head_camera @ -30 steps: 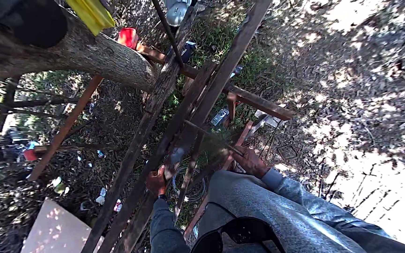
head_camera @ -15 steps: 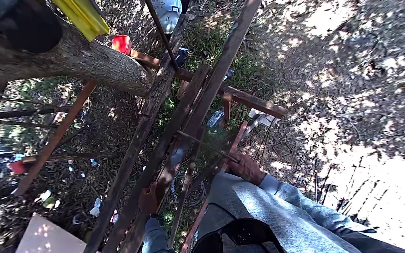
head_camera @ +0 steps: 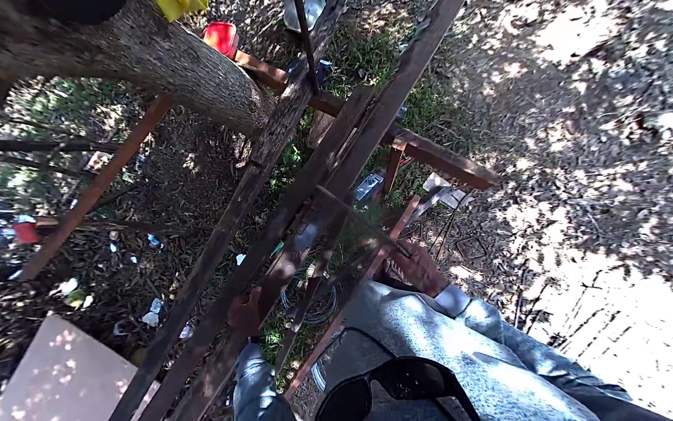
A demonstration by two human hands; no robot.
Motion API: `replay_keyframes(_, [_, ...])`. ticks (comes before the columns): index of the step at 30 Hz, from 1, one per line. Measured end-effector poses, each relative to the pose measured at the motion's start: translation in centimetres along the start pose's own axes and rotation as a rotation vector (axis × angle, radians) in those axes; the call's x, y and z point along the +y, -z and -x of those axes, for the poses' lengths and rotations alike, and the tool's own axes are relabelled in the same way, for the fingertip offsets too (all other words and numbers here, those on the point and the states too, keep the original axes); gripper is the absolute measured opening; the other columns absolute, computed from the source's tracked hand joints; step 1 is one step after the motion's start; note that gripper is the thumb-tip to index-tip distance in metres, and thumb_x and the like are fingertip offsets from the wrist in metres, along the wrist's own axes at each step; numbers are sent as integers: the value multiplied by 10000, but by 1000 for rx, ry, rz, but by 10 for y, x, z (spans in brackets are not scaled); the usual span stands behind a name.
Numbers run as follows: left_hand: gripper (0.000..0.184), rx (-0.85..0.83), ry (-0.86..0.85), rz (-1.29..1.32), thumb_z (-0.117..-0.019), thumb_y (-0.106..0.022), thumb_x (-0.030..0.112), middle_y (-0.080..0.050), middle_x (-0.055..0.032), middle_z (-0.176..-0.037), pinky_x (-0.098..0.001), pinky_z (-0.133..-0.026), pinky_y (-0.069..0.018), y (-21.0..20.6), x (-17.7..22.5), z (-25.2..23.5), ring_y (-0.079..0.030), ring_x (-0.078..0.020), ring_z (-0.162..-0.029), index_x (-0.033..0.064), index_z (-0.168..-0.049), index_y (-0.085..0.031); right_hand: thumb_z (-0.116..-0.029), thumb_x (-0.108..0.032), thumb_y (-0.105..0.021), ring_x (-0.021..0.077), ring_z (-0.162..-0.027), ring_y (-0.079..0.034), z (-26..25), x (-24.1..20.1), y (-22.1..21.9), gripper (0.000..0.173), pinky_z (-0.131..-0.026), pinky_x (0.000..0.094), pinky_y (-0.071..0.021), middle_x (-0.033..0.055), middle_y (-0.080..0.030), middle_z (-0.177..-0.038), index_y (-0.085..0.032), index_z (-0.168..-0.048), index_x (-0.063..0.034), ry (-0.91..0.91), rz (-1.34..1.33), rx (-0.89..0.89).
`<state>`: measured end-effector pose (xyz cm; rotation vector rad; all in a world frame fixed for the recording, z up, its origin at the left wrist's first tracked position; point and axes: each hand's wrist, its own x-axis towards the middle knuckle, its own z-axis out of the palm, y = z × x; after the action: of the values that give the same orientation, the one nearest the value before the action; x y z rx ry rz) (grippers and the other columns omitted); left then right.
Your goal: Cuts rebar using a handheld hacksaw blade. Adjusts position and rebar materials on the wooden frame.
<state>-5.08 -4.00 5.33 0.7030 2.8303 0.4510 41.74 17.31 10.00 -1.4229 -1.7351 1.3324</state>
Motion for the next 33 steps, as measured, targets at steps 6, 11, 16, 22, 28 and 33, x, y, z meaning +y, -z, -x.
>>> replay_keyframes(6, [759,-6,21,-23,-764,-669,818,-696,-116,-836,-606,-810,-535,5,3,4,-679,-316,-844,83,-950,-716,-1018,-517,-533,104,-565,-538,7,0,-14,429,-557,363,-482,-20,-562,-669,-699,-996,-122,-30,21,23])
replay_keyframes(11, [767,3,19,-21,-770,-651,824,-700,-106,-868,-594,-842,-530,10,8,9,-675,-304,-874,86,-969,-720,-1013,-532,-540,113,-548,-521,13,1,-22,446,-547,369,-469,-14,-542,-651,-693,-974,-115,-26,53,44])
replay_keyframes(16, [731,82,-14,-28,-777,-637,826,-694,-105,-956,-596,-949,-480,2,5,16,-653,-308,-978,133,-990,-734,-1026,-499,-523,120,-557,-532,19,-11,-24,433,-551,377,-472,-1,-553,-659,-701,-1007,-105,-51,108,38])
replay_keyframes(22, [698,119,-53,10,-802,-674,766,-694,-163,-1080,-648,-1003,-434,-9,6,18,-622,-384,-1104,120,-1055,-749,-1007,-436,-583,174,-626,-593,32,-18,-15,374,-632,440,-515,46,-618,-695,-720,-976,-89,-85,139,94])
replay_keyframes(28, [704,94,-91,4,-840,-638,758,-699,-155,-1102,-621,-999,-450,-5,8,21,-633,-358,-1111,121,-1121,-736,-988,-389,-630,112,-641,-590,98,11,12,279,-624,376,-520,0,-621,-712,-704,-920,-129,-112,26,221])
replay_keyframes(33, [700,79,-142,-5,-873,-622,736,-702,-159,-1110,-587,-1003,-468,-6,6,25,-639,-348,-1113,107,-1159,-732,-992,-435,-621,126,-591,-539,179,40,41,359,-591,388,-485,14,-565,-664,-683,-905,-93,-381,188,340])
